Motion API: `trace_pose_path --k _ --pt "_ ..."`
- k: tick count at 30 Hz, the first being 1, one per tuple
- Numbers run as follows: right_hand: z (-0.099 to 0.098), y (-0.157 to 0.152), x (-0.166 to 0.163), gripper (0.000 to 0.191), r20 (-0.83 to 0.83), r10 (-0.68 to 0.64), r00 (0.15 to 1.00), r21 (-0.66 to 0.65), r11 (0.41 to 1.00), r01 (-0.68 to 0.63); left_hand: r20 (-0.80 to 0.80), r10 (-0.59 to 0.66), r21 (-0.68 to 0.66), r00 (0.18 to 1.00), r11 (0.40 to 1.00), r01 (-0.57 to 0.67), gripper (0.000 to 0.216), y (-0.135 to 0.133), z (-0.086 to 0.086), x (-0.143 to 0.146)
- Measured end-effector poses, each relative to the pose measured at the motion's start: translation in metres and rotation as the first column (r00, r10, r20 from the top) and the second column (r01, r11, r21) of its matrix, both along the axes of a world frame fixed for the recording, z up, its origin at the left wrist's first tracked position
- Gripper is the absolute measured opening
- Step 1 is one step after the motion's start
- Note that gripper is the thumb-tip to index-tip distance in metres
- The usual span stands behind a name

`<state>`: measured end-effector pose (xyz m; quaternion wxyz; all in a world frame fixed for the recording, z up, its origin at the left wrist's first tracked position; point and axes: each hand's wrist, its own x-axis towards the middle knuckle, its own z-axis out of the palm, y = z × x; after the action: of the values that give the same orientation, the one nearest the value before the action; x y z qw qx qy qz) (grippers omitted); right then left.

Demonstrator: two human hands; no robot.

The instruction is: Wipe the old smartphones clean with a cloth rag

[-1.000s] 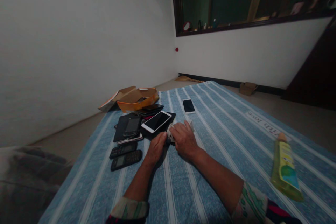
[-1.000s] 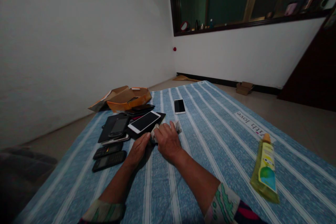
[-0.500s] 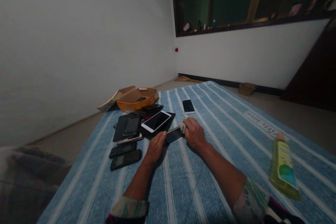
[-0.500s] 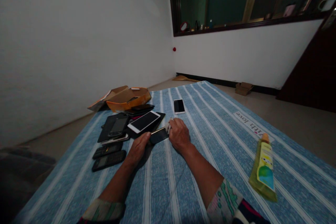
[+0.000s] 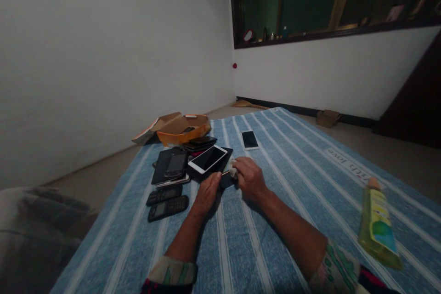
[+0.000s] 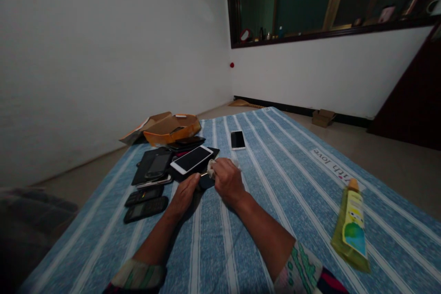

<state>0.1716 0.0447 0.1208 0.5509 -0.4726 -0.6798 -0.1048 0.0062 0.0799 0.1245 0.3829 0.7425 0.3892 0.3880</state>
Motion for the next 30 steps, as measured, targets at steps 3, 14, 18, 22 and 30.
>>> trace_pose_path --k 3,14,18,22,30 --pt "0.010 0.000 -0.007 0.029 -0.364 0.156 0.918 0.004 0.986 -0.166 0.001 -0.005 -0.001 1.000 1.000 0.005 0.041 0.003 -0.003 0.000" --pt "0.001 0.014 -0.016 0.024 -0.290 0.215 0.933 0.004 0.975 -0.223 0.017 -0.016 0.011 1.000 1.000 0.016 0.040 0.002 -0.005 0.000" --pt "-0.009 0.015 -0.001 0.026 0.068 0.029 0.997 -0.031 0.999 -0.027 0.037 -0.002 0.001 0.999 1.000 0.002 0.040 0.000 -0.004 0.001" --pt "-0.011 0.013 0.010 0.023 0.227 -0.162 0.960 -0.069 0.981 0.181 0.046 -0.004 -0.011 0.999 1.000 0.004 0.041 -0.003 -0.001 0.002" --pt "-0.003 -0.003 -0.002 0.021 0.330 -0.164 0.930 -0.144 0.964 0.222 0.061 -0.013 -0.020 0.998 1.000 0.014 0.040 -0.002 -0.001 0.002"
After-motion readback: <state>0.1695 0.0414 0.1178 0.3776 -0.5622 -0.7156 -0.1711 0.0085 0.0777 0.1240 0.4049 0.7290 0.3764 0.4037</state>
